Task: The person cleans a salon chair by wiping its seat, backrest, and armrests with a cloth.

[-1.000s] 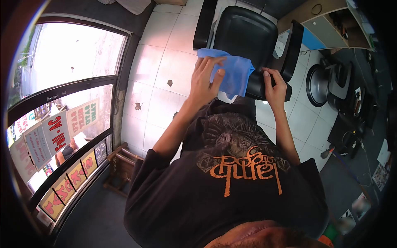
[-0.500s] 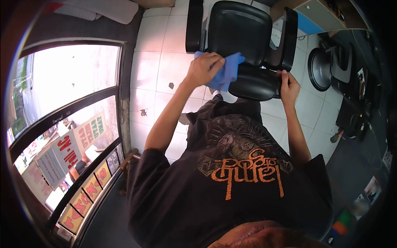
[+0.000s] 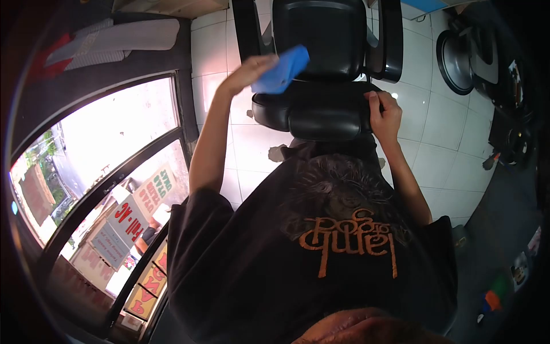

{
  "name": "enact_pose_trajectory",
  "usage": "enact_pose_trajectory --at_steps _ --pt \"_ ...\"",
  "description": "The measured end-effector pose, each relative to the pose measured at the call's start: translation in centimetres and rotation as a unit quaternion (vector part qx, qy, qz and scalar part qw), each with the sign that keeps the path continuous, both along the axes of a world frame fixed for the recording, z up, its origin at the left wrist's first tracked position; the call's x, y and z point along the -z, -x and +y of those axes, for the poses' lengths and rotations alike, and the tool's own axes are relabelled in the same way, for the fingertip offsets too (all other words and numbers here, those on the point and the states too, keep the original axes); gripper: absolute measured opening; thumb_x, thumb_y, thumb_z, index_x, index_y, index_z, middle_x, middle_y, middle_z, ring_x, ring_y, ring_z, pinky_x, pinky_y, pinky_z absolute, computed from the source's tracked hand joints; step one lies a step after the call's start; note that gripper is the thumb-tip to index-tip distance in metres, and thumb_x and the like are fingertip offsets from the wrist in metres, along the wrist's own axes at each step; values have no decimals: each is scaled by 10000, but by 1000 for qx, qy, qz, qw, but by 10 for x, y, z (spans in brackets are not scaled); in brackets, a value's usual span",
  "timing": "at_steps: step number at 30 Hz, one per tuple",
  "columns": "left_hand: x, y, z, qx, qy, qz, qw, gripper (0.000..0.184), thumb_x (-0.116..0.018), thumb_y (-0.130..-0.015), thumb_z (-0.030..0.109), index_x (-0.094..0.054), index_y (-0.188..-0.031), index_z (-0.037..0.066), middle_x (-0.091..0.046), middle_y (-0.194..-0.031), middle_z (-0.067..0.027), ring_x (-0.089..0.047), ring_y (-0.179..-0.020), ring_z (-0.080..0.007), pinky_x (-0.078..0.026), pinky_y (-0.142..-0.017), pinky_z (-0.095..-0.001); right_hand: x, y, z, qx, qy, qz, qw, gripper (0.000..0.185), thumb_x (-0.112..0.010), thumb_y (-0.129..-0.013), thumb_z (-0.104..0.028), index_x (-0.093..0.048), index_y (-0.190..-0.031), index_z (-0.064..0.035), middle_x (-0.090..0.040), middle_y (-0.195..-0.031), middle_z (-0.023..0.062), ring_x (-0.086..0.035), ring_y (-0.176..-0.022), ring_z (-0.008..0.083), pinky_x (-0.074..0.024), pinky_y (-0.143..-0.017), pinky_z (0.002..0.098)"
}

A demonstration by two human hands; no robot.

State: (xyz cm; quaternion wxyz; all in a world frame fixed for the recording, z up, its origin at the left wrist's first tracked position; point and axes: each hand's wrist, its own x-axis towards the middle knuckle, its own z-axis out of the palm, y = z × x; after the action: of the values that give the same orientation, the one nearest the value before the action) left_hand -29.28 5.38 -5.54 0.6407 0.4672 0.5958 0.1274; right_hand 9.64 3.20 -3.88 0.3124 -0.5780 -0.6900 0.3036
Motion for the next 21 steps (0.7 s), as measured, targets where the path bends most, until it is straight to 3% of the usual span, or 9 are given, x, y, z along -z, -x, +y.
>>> enact_pose_trajectory --at_steps 3,4,8,11,12,16,18,21 --pt "17 -47 -19 260 -1 213 942 563 -434 -1087 532 -529 -1523 189 -566 -1504 -128 -497 -1429 -321 -370 -1210 -414 0 0 2 -20 -8 8 1000 193 -639 -985 -153 -744 -863 -47 -686 -786 110 -652 -749 322 -491 -724 413" --pt "23 -45 -9 291 34 155 943 598 -397 -1080 576 -497 -1548 217 -455 -1607 -123 -400 -1502 -327 -312 -1247 -426 -2 0 2 -24 -15 7 1000 165 -648 -968 -138 -738 -866 -45 -680 -788 111 -648 -750 329 -488 -721 421" --pt "41 -56 10 307 70 106 943 571 -362 -1103 539 -496 -1549 208 -517 -1555 -148 -436 -1478 -337 -321 -1240 -400 0 -3 2 -23 -15 5 1000 150 -655 -955 -128 -730 -860 -40 -675 -777 110 -634 -720 321 -480 -710 419" --pt "104 -61 7 261 -56 99 959 557 -398 -1095 529 -609 -1432 138 -643 -1393 -193 -588 -1318 -371 -436 -1119 -402 -2 -1 5 -16 -5 -2 1000 147 -652 -950 -123 -728 -858 -36 -672 -769 109 -630 -709 317 -477 -710 415" --pt "106 -71 21 262 -30 85 961 540 -416 -1099 489 -695 -1256 54 -672 -1293 -240 -627 -1224 -416 -476 -1048 -437 -2 -2 4 -13 -6 0 1000 147 -650 -950 -121 -727 -860 -34 -673 -769 109 -632 -710 317 -476 -712 413" --pt "177 -89 56 210 -116 153 959 534 -419 -1104 475 -715 -1230 48 -699 -1195 -249 -656 -1149 -420 -485 -1018 -443 -5 -2 2 -9 15 -5 1000 151 -636 -951 -115 -733 -871 -30 -691 -783 112 -651 -729 311 -482 -731 401" --pt "184 -90 79 139 -194 126 963 521 -439 -1101 466 -748 -1138 48 -696 -1174 -239 -658 -1086 -415 -484 -1000 -452 -8 0 2 -1 25 -12 1000 158 -627 -955 -113 -738 -881 -28 -701 -791 112 -663 -743 306 -487 -741 394" --pt "168 -89 78 209 -264 200 920 546 -445 -1099 468 -754 -1102 18 -664 -1233 -231 -625 -1084 -391 -462 -1011 -474 -13 2 -1 11 39 -20 999 194 -609 -984 -125 -748 -901 -18 -712 -806 108 -657 -742 277 -494 -747 371"
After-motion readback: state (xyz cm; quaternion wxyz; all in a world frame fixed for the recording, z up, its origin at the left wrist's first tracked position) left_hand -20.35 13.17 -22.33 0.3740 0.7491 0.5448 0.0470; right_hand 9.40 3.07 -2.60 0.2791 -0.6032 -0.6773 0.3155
